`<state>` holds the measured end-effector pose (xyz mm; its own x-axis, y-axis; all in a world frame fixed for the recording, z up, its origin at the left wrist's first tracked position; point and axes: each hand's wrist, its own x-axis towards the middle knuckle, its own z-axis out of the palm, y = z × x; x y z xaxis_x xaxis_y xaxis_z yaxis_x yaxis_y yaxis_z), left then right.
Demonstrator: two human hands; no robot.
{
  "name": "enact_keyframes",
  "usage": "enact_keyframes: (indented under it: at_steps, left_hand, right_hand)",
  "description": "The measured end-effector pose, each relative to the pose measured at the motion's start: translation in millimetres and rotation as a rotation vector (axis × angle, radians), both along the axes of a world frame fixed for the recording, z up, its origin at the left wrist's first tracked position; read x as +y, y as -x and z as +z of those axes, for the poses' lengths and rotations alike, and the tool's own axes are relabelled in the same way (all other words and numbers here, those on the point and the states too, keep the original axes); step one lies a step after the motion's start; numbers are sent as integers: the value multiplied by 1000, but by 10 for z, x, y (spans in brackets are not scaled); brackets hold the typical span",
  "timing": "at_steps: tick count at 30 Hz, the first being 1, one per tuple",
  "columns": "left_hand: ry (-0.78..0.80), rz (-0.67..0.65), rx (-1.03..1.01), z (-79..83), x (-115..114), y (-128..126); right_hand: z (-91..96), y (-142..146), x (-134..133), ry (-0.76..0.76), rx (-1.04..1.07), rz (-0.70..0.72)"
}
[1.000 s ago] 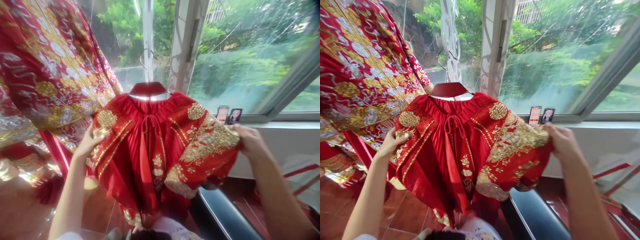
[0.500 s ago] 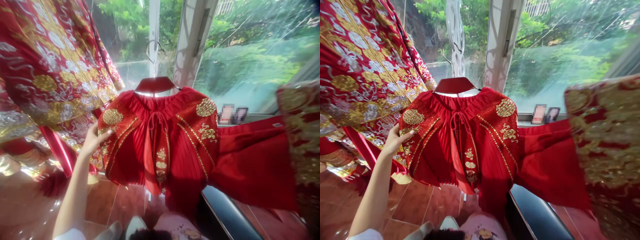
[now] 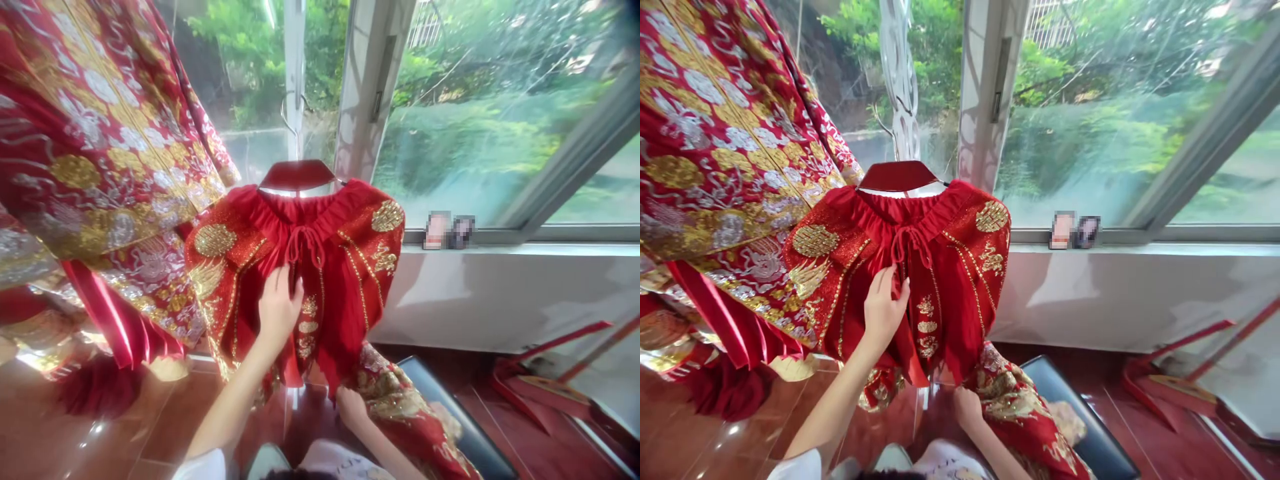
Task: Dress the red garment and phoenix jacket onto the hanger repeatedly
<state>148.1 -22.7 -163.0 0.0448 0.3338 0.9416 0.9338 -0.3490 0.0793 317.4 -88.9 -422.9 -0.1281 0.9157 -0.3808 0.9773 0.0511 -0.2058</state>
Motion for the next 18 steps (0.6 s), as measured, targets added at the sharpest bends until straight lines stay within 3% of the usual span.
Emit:
enact_keyframes:
  at_steps: [2, 6, 9, 11, 15, 18]
  left_hand:
    - [69, 61, -76, -38, 179, -88]
    - [142, 136, -126, 52, 454, -81]
    - [233, 188, -141, 107, 519, -66]
    - [302, 139, -159, 87, 490, -46]
    - [507, -3, -200, -104, 293, 46]
    - [826, 48, -164, -373, 91, 149]
  right_hand:
    - [-105, -30, -17, 21, -24, 9]
    - [-144, -90, -36, 40, -29, 28]
    - [-112, -52, -51, 68, -26, 23]
    - [-53, -14, -51, 88, -26, 10]
    - [243, 29, 32, 47, 6, 18]
    - [693, 14, 190, -23, 81, 79]
